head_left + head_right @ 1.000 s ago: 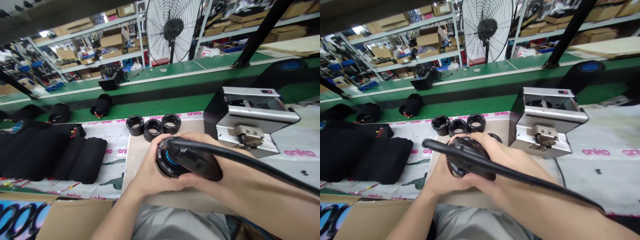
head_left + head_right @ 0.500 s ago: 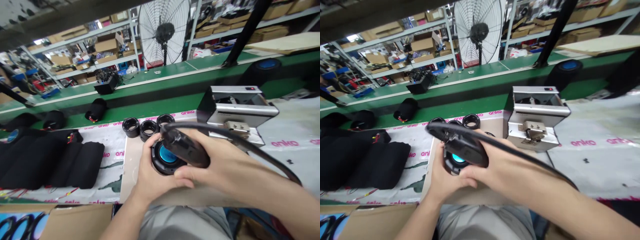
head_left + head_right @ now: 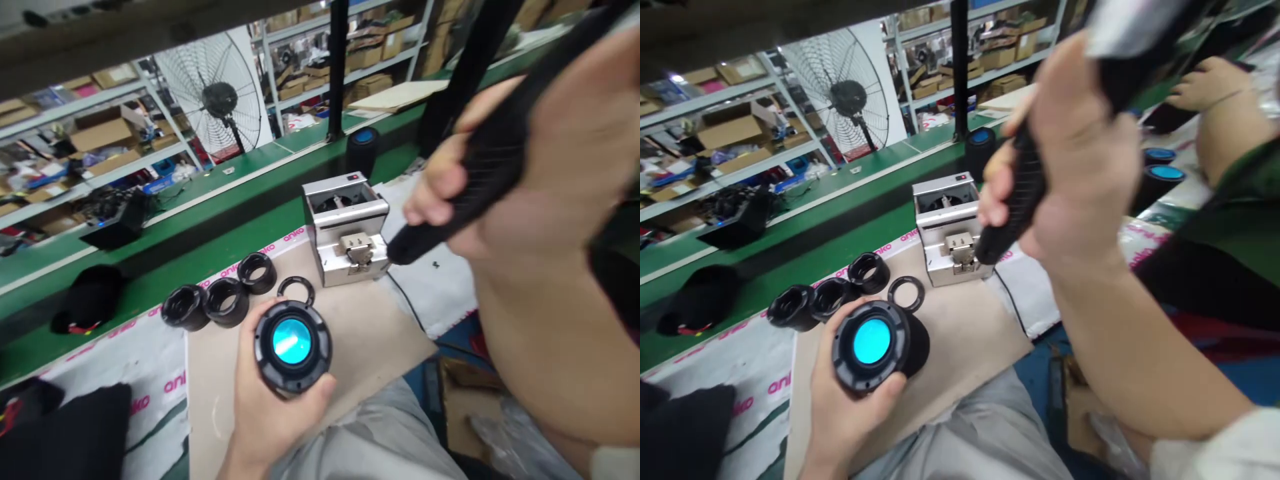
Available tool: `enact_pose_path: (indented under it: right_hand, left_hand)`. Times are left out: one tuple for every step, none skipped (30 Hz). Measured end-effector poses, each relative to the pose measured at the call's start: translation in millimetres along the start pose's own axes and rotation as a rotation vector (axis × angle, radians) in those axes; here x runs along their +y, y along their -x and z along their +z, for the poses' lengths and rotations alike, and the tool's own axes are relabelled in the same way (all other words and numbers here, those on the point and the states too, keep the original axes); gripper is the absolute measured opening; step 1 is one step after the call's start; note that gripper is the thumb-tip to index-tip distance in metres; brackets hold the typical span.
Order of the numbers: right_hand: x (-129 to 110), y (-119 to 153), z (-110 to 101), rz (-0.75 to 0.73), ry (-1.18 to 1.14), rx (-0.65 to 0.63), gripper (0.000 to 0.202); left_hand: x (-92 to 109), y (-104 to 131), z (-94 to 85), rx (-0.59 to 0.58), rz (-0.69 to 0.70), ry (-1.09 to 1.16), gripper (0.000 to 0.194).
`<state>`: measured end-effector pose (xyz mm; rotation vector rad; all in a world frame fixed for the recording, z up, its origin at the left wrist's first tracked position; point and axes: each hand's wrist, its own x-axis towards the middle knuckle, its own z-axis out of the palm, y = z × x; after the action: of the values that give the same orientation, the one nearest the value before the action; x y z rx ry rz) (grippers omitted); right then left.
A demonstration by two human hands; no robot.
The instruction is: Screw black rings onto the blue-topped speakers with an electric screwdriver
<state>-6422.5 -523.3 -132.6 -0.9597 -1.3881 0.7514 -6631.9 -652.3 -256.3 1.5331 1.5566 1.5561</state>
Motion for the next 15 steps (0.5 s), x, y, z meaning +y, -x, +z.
enact_pose_path:
  right_hand:
    - [3,-3,4,-0.039,-0.159,0.027,0.056]
    - [8,-6,8,-0.066,-0.288,0.020,0.052]
    - [12,-8,12,-0.079,-0.364,-0.001,0.051]
    - [17,-11,16,-0.076,-0.378,-0.037,0.052]
    - [20,-12,19,-0.062,-0.364,-0.073,0.056]
    - [23,-14,21,-0.051,-0.345,-0.094,0.061]
    - [26,-14,24,-0.039,-0.324,-0.118,0.064]
    - [27,-15,26,-0.028,-0.298,-0.143,0.068]
    - [28,-15,28,-0.026,-0.272,-0.155,0.070]
    - [29,-14,30,-0.035,-0.253,-0.158,0.072]
    - [30,-14,31,-0.059,-0.247,-0.142,0.073]
    - [31,-14,32,-0.072,-0.241,-0.141,0.073]
    - [32,-14,33,-0.071,-0.235,-0.155,0.072]
    - [34,-14,33,-0.075,-0.240,-0.158,0.072]
    - [36,-14,34,-0.077,-0.251,-0.158,0.072]
  left_hand:
    - [2,-3,10.2,-0.049,-0.006,0.049,0.078]
    - [5,-5,19.9,-0.090,-0.015,0.100,0.078]
    - [6,-7,28.3,-0.128,-0.028,0.143,0.078]
    - [7,-9,34.9,-0.145,-0.037,0.175,0.077]
    - [8,-10,39.4,-0.147,-0.046,0.192,0.077]
    - [8,-10,41.6,-0.146,-0.057,0.193,0.079]
    - [8,-11,41.9,-0.149,-0.065,0.187,0.082]
    - [8,-11,40.9,-0.168,-0.072,0.176,0.085]
    - [8,-11,39.1,-0.201,-0.078,0.165,0.086]
    - [8,-11,37.3,-0.231,-0.080,0.158,0.086]
    - [9,-12,35.9,-0.249,-0.077,0.156,0.085]
    - [10,-12,35.2,-0.253,-0.069,0.160,0.081]
    - [12,-13,35.4,-0.245,-0.064,0.165,0.079]
    - [14,-13,36.1,-0.229,-0.063,0.170,0.077]
    - [16,-14,37.3,-0.212,-0.064,0.176,0.076]
